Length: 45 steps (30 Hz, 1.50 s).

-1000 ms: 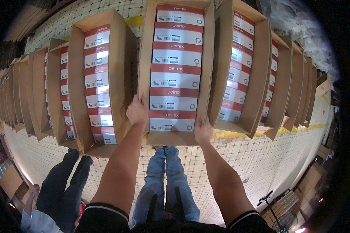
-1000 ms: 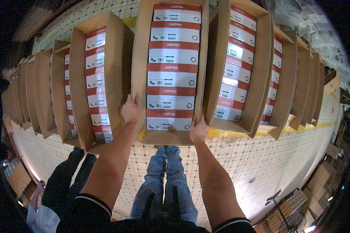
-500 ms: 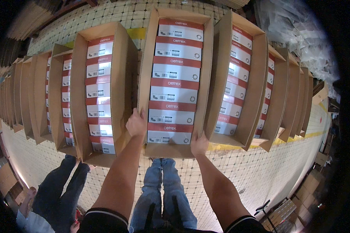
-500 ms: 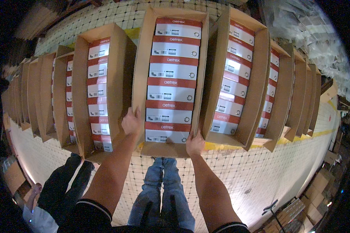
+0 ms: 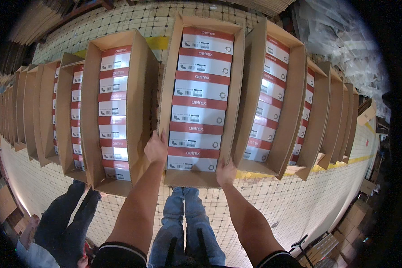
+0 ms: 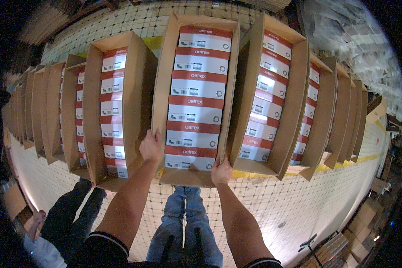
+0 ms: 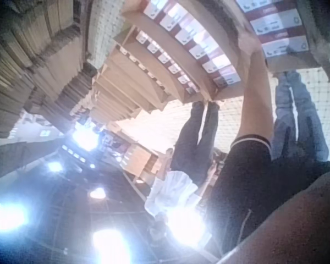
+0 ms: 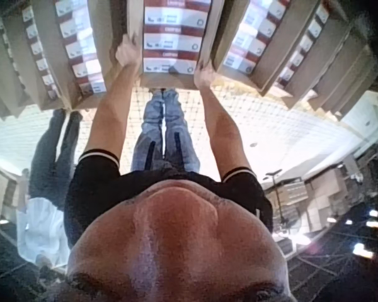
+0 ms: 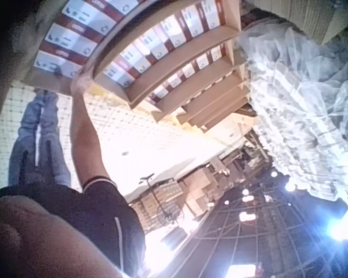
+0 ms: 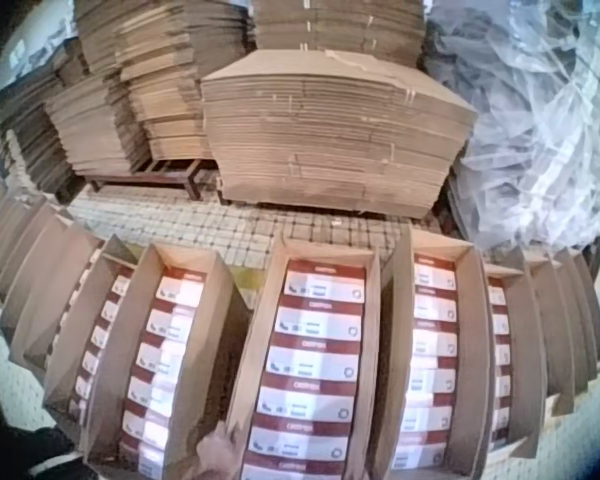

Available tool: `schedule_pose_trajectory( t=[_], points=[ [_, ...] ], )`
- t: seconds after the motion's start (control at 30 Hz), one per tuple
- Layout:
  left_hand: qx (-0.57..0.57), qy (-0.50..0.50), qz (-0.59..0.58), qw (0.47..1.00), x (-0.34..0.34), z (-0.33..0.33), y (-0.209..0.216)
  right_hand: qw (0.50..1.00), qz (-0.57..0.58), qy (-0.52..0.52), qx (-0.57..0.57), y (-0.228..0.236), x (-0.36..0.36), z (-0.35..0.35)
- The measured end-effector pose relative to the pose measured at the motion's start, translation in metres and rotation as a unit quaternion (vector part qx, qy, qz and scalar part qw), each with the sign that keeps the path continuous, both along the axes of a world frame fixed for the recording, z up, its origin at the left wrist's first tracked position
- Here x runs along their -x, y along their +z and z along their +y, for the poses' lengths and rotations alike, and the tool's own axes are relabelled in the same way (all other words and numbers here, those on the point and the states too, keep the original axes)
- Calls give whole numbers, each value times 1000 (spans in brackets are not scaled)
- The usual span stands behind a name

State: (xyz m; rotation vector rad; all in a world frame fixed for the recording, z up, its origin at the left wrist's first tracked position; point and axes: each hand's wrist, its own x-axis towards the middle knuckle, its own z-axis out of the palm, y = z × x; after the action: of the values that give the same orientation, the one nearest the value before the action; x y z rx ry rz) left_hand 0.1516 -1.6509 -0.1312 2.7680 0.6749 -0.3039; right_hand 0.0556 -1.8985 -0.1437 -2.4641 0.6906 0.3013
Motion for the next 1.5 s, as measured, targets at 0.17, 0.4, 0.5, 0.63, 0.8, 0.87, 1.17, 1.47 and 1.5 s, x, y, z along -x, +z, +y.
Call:
schedule_pose_trajectory(
  t=[0.17,0.4,0.5,0.63,0.8,0.87,1.17,1.47,1.5],
  points=[
    [-1,-2,2,1000,1,-2,1,1000,-5,18,6,-2,1,-2],
    [3,2,-1,1000,2,-5,1,1000,11,14,18,0,1,0],
    [5,8,8,1000,2,-4,1,1000,3,9,12,1,1,0],
    [21,15,19,999,3,-3,0,1000,8,13,10,2,2,1],
    [3,14,16,1000,3,-8,0,999,24,13,23,-3,5,0],
    [-4,15,11,1000,3,-12,-1,999,25,14,29,-5,6,-1],
    [25,-23,56,998,-18,4,23,998,47,-9,-29,7,-1,0],
    [83,-254,34,963,-121,64,5,989,-102,70,-76,-4,21,1],
    [68,-272,13,960,-116,79,4,987,-113,80,-78,-7,20,6]
  ],
)
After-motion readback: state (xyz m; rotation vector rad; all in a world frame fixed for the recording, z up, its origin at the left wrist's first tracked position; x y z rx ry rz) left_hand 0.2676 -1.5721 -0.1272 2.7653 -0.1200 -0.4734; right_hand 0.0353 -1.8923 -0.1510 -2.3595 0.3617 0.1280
